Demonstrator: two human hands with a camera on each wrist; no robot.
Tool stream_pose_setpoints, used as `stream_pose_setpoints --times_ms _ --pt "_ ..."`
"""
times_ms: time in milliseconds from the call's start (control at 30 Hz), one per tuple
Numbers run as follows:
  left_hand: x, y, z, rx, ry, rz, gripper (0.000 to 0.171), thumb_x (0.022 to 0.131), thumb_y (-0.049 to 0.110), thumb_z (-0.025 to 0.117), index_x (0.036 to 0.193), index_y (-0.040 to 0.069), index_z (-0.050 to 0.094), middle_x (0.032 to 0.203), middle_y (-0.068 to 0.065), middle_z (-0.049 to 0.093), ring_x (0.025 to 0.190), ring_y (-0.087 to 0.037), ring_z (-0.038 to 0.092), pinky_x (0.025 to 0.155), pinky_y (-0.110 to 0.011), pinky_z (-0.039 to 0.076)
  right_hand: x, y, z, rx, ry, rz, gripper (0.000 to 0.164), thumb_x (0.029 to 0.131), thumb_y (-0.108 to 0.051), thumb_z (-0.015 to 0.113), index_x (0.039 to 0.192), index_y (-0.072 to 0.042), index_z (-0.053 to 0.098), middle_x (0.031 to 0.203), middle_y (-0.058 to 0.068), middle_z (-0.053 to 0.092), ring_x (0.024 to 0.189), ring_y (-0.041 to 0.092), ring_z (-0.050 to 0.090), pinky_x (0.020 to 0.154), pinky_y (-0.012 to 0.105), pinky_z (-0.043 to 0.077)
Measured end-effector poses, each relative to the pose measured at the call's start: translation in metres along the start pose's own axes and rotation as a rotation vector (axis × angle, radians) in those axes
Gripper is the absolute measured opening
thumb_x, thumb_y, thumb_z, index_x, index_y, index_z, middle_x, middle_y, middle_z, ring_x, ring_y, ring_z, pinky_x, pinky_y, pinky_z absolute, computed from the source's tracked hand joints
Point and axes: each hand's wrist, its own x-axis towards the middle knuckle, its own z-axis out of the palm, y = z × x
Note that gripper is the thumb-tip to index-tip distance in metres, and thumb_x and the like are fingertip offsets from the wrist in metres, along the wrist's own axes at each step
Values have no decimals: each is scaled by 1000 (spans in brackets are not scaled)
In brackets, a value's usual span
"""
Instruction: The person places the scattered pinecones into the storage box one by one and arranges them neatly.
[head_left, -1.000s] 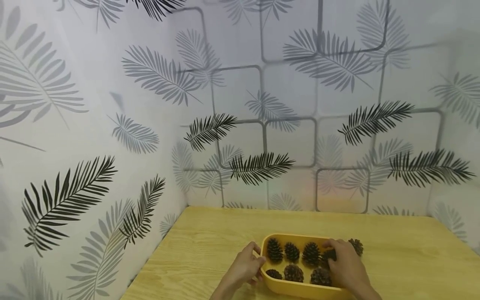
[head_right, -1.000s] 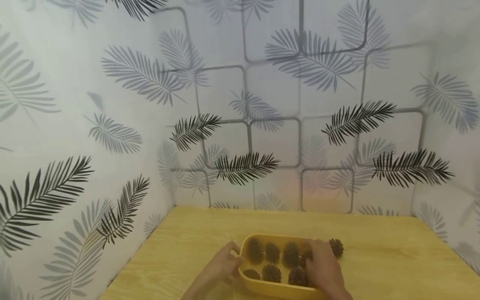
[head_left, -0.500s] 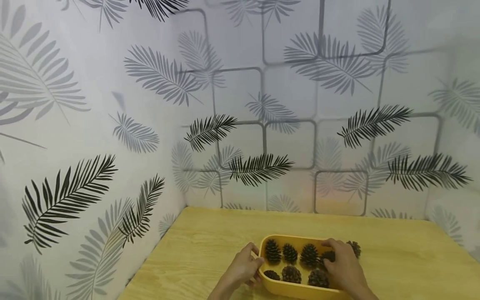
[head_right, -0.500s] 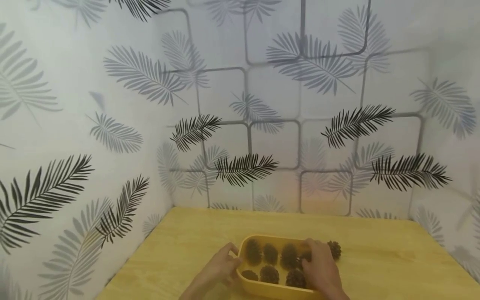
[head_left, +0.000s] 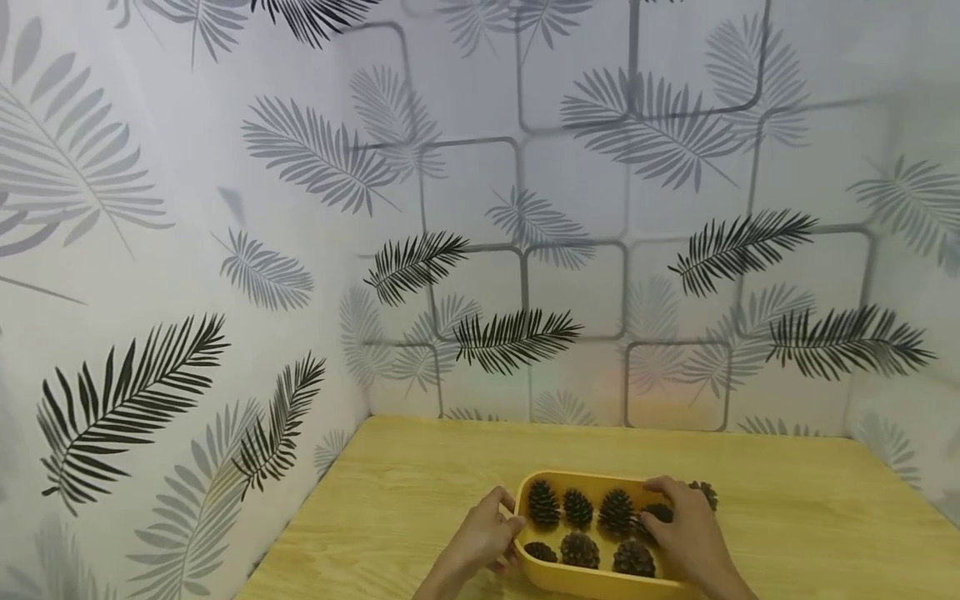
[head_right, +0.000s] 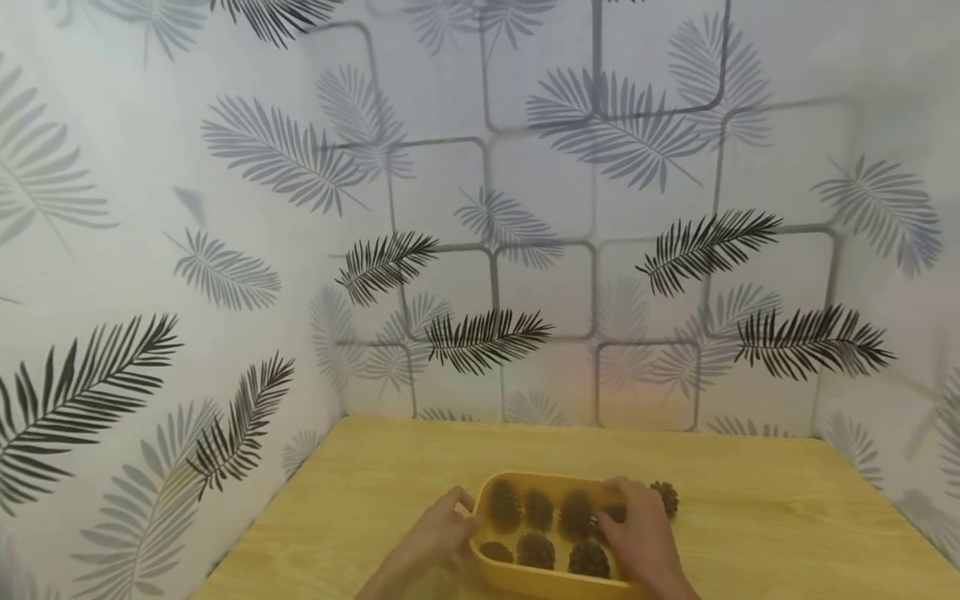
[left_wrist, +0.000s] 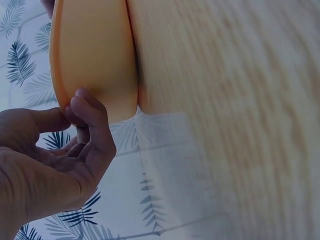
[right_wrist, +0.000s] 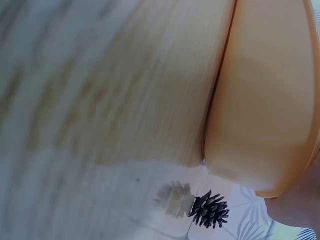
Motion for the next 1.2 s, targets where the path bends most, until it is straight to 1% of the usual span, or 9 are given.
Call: stream_pose_setpoints --times_ms 267,433,533,667,767,867,933,1067,1200 --pt "-3 1 -1 -1 2 -4 12 106 11 60 113 5 53 75 -9 62 54 -16 63 42 -23 50 4 1 -2 51 -39 20 35 93 -8 77 125 0 67 122 19 69 112 42 63 93 56 55" --pt "-1 0 0 -5 5 2 12 105 11 61 113 5 54 75 -9 61 54 -16 63 42 -23 48 4 3 -5 99 -62 21 36 96 -10 75 128 1 66 126 22 67 117 46 61 96 57 55" --pt "-1 -1 1 -13 9 11 12 105 10 61 112 5 54 74 -10 61 53 -15 62 41 -22 47 5 3 -7 141 -72 37 38 99 -16 72 131 2 64 131 25 65 122 48 59 100 58 53" --pt "-3 0 1 -20 17 12 11 105 9 61 112 4 53 74 -10 61 53 -15 61 41 -21 46 6 1 -10 213 -95 100 46 104 -30 67 137 1 60 138 26 61 127 49 56 103 58 51" --pt "-4 0 1 -18 14 -6 11 105 10 60 113 5 53 73 -9 61 54 -15 61 41 -21 46 6 -1 -15 281 -133 151 52 106 -38 61 142 0 57 141 26 60 130 48 54 104 60 49" --pt "-5 0 1 -18 5 -19 12 105 11 60 113 6 53 73 -8 61 54 -14 61 41 -21 46 6 -1 -21 352 -174 175 55 109 -41 53 146 0 53 145 25 56 133 46 53 106 61 46" --pt "-5 0 2 -16 5 -20 11 106 11 61 113 6 53 72 -8 61 53 -14 61 41 -20 46 6 0 -26 391 -193 180 57 111 -43 49 148 0 51 150 26 52 135 46 51 108 62 44" --pt "-4 -2 1 -5 16 -1 11 105 10 60 112 5 53 72 -9 62 53 -15 63 41 -21 48 7 2 -34 452 -203 176 57 112 -43 45 151 -1 49 156 24 46 137 45 49 111 61 43" --pt "-3 -2 0 -5 20 17 11 105 9 60 112 5 53 72 -10 63 54 -17 65 41 -22 49 7 4 -44 480 -201 174 60 112 -47 43 153 -4 47 159 21 43 138 44 48 107 63 44"
